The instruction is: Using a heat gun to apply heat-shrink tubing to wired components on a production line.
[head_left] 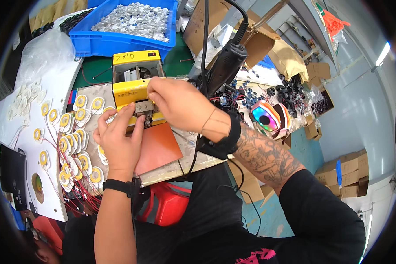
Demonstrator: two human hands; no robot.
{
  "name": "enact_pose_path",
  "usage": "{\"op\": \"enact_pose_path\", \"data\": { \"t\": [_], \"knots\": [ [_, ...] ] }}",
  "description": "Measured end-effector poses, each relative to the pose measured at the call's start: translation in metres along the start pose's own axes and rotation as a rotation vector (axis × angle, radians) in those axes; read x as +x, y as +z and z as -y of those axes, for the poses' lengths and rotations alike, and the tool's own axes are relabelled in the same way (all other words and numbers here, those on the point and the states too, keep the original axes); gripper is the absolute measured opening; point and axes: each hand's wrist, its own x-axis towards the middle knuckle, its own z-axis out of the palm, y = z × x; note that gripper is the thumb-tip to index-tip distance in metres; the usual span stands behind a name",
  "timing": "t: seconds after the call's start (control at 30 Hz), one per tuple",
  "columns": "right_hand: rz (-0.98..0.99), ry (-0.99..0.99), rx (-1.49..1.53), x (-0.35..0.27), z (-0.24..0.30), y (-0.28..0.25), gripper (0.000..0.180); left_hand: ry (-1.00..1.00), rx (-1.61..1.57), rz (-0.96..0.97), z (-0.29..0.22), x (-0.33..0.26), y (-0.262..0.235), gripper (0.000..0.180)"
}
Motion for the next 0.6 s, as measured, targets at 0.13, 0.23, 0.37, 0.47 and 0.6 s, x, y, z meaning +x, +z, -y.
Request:
{"op": "enact_pose_path", "data": {
  "t": [0.13, 0.23, 0.37, 0.47, 0.6],
  "knots": [
    [-0.065, 0.144, 0.058, -0.025, -0.009, 0.014, 0.018, -0.054, -0.057, 0.079, -0.001, 0.000, 0.007, 0.041],
    [-0.027, 0.109, 0.028, -0.026, -0.012, 0.020, 0.030, -0.051, 0.014, 0.043, 0.003, -0.003, 0.005, 0.042],
    [0.018, 0.144, 0.021, -0.029, -0.018, 0.023, 0.029, -0.021, 0.020, 0.054, 0.003, -0.003, 0.007, 0.040],
    [0.043, 0.197, 0.026, -0.030, -0.021, 0.023, 0.028, 0.014, 0.046, 0.078, 0.002, -0.003, 0.008, 0.039],
    [0.049, 0.193, 0.056, -0.027, -0.020, 0.020, 0.027, 0.066, -0.041, 0.080, 0.006, 0.001, 0.006, 0.034]
  ]
}}
